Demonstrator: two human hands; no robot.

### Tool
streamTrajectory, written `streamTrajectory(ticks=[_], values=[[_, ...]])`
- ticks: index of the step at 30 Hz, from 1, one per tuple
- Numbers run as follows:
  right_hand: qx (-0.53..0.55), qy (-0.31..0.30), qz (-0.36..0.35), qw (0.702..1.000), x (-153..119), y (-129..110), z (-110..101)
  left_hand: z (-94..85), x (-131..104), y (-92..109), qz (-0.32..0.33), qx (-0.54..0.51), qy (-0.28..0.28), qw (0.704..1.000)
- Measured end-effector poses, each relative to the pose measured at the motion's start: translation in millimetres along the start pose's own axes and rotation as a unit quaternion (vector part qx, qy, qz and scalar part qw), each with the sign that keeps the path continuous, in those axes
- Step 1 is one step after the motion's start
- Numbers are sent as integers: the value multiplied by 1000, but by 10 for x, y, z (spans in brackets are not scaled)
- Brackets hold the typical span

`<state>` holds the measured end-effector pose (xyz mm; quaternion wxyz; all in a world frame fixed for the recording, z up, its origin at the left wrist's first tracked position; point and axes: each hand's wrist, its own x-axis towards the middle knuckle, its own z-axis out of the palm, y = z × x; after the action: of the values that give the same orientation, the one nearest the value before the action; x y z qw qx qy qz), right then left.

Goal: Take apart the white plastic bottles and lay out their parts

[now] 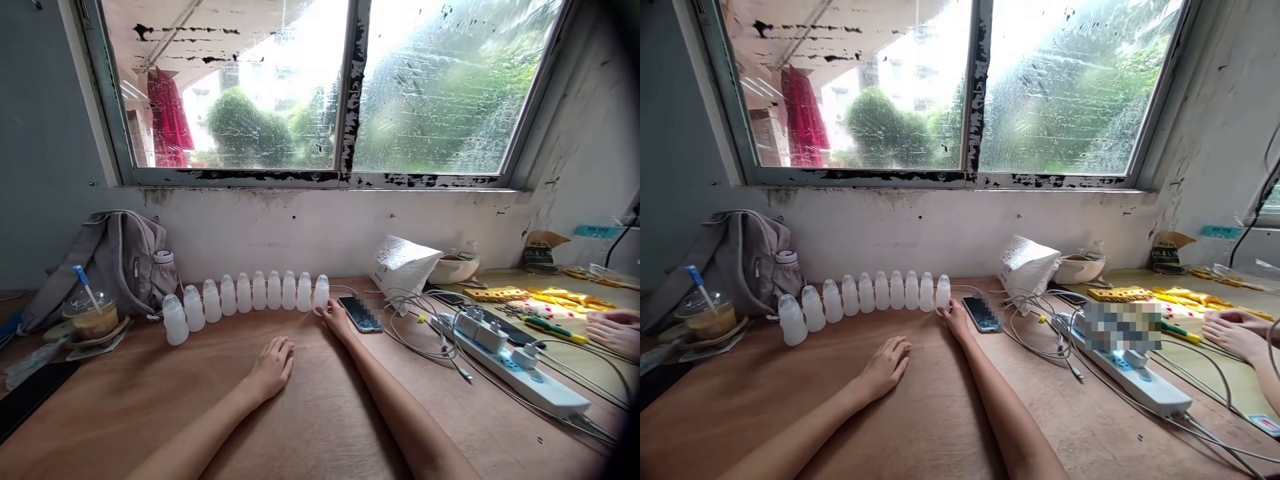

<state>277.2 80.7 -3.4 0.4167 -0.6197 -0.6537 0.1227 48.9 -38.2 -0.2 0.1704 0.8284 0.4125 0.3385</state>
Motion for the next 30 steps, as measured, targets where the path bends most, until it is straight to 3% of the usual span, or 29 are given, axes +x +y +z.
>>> streamTrajectory(ticks=[4, 21, 25, 30], values=[[-18, 5, -2, 1000, 38, 44, 54, 10, -31, 35, 27, 37, -37, 998], [-130, -21, -4, 991, 13, 14, 53, -22, -32, 56, 40, 43, -36, 998], [-185, 0, 4, 983, -107, -32, 22, -16, -35, 48, 48, 51, -34, 997], [-260, 52, 76, 961, -227, -83, -6, -17, -37, 43, 51, 54, -30, 997]])
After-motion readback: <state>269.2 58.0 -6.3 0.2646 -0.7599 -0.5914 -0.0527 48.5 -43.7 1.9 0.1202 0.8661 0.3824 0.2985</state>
